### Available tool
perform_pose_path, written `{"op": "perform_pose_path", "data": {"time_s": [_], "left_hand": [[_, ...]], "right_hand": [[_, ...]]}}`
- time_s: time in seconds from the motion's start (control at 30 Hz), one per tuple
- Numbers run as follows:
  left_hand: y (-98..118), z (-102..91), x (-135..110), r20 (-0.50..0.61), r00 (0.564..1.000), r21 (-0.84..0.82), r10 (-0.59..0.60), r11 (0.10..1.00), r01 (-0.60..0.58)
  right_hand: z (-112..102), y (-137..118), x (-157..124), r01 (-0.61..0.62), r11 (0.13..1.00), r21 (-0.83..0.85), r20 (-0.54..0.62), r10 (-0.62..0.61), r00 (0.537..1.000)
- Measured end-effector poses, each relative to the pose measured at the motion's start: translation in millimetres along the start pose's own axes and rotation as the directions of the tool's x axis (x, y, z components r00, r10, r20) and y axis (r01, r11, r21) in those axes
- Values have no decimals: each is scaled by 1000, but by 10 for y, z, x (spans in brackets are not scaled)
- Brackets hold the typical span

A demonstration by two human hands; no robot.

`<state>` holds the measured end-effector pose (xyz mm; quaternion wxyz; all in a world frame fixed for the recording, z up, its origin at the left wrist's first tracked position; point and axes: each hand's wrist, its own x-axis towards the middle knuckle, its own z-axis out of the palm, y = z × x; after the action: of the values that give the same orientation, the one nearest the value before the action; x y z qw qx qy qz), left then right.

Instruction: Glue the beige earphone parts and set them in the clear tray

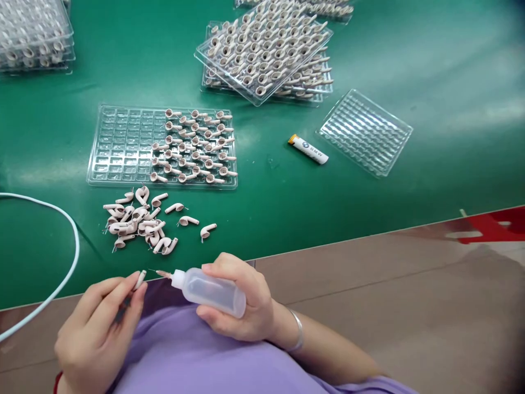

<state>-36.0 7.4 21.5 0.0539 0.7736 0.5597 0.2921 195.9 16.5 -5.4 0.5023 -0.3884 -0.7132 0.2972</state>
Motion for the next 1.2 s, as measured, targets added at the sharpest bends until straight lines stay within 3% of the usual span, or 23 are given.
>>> {"op": "perform_pose_path", "data": {"time_s": [0.07,0.17,1.2], "left_hand": [[-72,22,-10,-30,979,141,200,971,-194],[-154,64,-9,-21,949,220,314,928,-302],[-159,111,-20,-4,957,168,290,944,-285]], "right_hand": [[-2,-3,13,18,999,-26,8,-17,1000],[9,-4,22,39,997,-71,16,-38,999],[52,-3,16,49,988,-150,72,-39,997]]}}
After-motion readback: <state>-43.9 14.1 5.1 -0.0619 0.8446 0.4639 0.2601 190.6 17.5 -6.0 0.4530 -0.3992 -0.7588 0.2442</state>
